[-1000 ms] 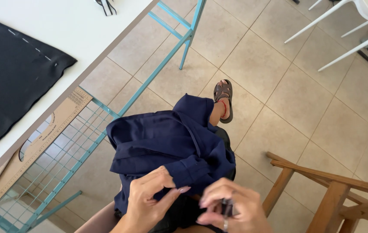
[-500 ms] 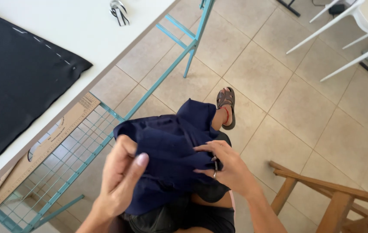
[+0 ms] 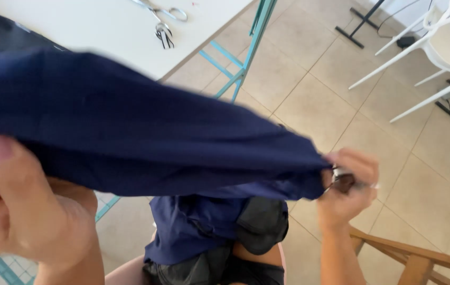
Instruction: Trimming excess fabric or threads from a blue garment using scissors
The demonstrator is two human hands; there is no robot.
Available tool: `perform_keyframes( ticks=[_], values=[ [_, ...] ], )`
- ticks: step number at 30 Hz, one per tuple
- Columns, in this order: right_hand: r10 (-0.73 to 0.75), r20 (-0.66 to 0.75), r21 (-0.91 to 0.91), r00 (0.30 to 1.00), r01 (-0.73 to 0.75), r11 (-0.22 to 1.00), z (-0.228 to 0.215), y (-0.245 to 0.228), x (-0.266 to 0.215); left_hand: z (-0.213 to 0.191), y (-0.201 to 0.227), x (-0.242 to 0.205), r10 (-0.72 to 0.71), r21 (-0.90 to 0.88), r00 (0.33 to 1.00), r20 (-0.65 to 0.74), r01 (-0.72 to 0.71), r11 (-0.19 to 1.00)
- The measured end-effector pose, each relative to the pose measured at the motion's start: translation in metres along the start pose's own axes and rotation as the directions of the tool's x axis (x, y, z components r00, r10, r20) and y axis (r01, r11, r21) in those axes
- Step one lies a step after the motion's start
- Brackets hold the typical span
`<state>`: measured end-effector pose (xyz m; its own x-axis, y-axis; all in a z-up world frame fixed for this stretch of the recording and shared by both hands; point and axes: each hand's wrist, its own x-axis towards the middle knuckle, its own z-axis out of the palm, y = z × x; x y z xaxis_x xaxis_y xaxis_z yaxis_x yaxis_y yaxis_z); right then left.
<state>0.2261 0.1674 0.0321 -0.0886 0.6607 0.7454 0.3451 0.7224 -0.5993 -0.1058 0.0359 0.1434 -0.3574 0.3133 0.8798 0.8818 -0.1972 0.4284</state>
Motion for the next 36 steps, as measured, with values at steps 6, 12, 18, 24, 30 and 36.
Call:
perform_keyframes(
  ticks=[6,12,18,24,30,36],
  values=[
    [0.223,0.084,0.104,0.971,-0.231,0.967,0.012,0.011,0.033,0.003,-0.002,0.006,-0.229,-0.389,0.97,0.077,0.241,0.889],
    [-0.213,0.031,-0.047,0.977,0.214,0.976,0.03,0.039,0.048,-0.034,0.018,-0.128,-0.52,0.16,0.854,0.022,0.51,0.845],
    [0.293,0.244,-0.119,0.924,-0.271,0.955,0.059,0.073,-0.004,0.011,0.055,-0.289,-0.597,-0.255,-0.035,0.801,0.883,-0.394],
    [0.1,0.308,-0.095,0.946,-0.074,0.993,0.024,0.01,-0.089,0.007,0.045,-0.281,-0.361,-0.027,-0.36,0.86,0.674,-0.738],
    [-0.037,0.385,0.173,0.922,-0.033,0.984,0.01,-0.039,-0.174,0.01,0.049,-0.275,-0.177,-0.155,0.049,0.983,0.736,-0.658],
    [-0.07,0.275,0.128,0.959,0.036,0.991,0.027,-0.037,-0.166,0.014,0.044,-0.237,0.023,-0.248,0.276,0.961,0.894,-0.373]
  ],
)
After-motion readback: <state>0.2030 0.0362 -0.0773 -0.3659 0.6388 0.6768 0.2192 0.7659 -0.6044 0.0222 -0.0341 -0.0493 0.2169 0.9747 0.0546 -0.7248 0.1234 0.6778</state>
